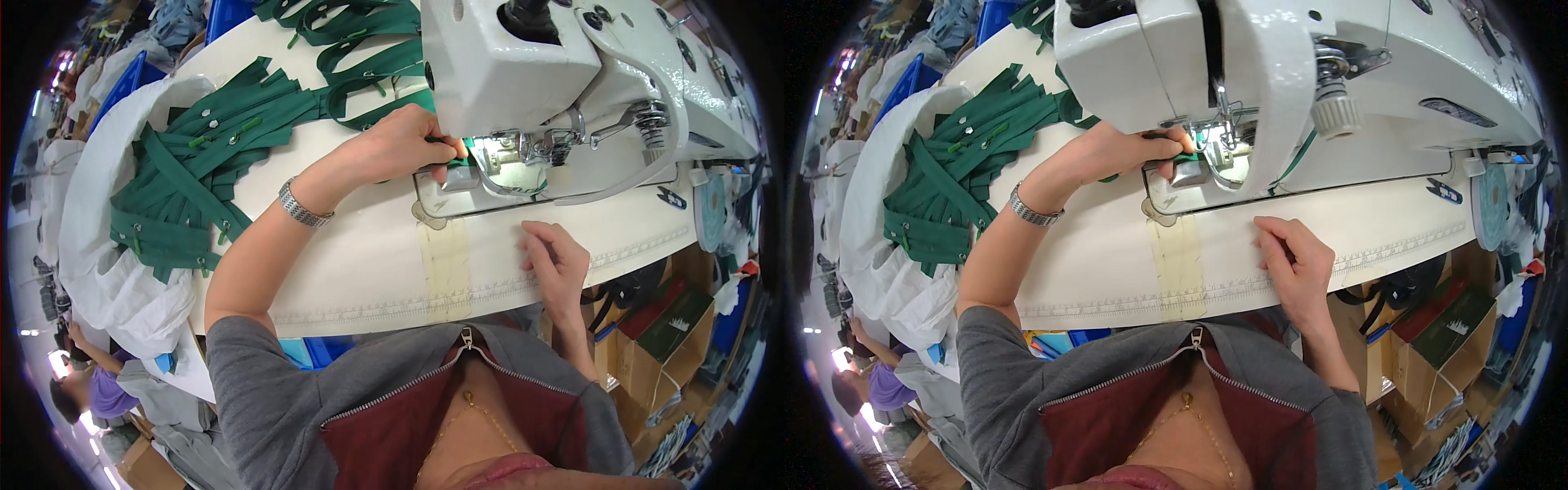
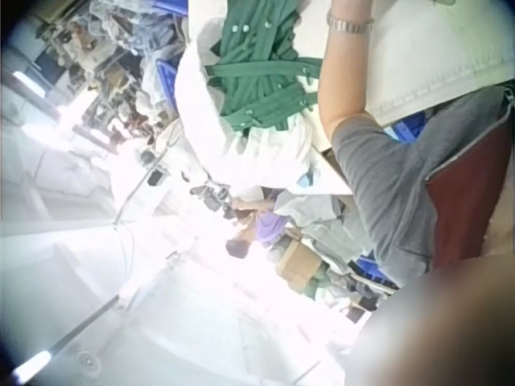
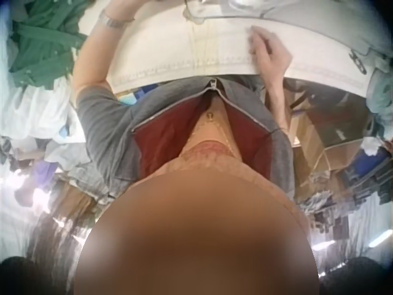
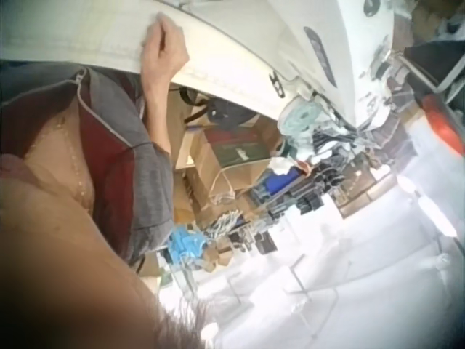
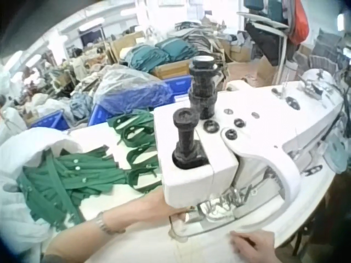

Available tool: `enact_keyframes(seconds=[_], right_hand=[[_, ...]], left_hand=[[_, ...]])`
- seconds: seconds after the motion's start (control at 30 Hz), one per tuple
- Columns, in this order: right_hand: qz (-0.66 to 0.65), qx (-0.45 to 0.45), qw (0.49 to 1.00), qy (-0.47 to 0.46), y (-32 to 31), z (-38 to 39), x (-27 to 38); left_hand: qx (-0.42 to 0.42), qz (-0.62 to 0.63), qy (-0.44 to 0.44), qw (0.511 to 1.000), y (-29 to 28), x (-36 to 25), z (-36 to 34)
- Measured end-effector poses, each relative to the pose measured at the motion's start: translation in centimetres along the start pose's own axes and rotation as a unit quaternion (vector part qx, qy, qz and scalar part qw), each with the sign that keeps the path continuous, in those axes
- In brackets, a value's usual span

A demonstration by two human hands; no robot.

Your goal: Attaching sliders to zipper tapes using an industrial sewing machine.

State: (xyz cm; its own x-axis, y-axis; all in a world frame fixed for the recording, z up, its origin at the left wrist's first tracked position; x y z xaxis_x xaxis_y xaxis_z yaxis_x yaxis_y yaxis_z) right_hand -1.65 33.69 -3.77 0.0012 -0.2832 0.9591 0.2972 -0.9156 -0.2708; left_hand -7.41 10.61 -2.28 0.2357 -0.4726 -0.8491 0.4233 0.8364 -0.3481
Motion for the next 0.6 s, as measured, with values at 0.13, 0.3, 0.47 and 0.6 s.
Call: enact_keyframes(seconds=[0.13,0.3,0.47,0.6], right_hand=[[0.0,0.004,1.0,-0.004,-0.1,0.0,0.2],[-0.001,0.004,1.0,-0.006,0.0,0.0,0.3],[0.0,0.01,1.0,-0.015,0.0,0.1,0.0],[0.001,0.012,1.0,-0.021,0.0,0.1,0.1]], left_hand=[[-0.004,0.015,-0.032,0.999,0.0,0.3,0.1],[-0.042,0.026,-0.058,0.997,-0.1,1.0,0.1],[-0.037,0.006,-0.078,0.996,-0.1,0.4,0.3],[-0.048,0.028,-0.067,0.996,0.0,0.2,0.5]])
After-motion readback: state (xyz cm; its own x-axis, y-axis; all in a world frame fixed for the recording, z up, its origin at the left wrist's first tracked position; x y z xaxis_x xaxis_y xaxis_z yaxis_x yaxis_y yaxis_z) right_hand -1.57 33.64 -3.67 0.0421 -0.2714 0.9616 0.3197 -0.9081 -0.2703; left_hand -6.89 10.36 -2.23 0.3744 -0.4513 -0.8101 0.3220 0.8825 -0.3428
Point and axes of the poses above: each hand's wrist, its own z-axis away from the middle knuckle, its own y-axis out of the palm, x = y × z, the point moved 5 cm from there along -z, towards the middle knuckle, and after that the axes turned 4 degrees about -z, right-handed, at the moved point
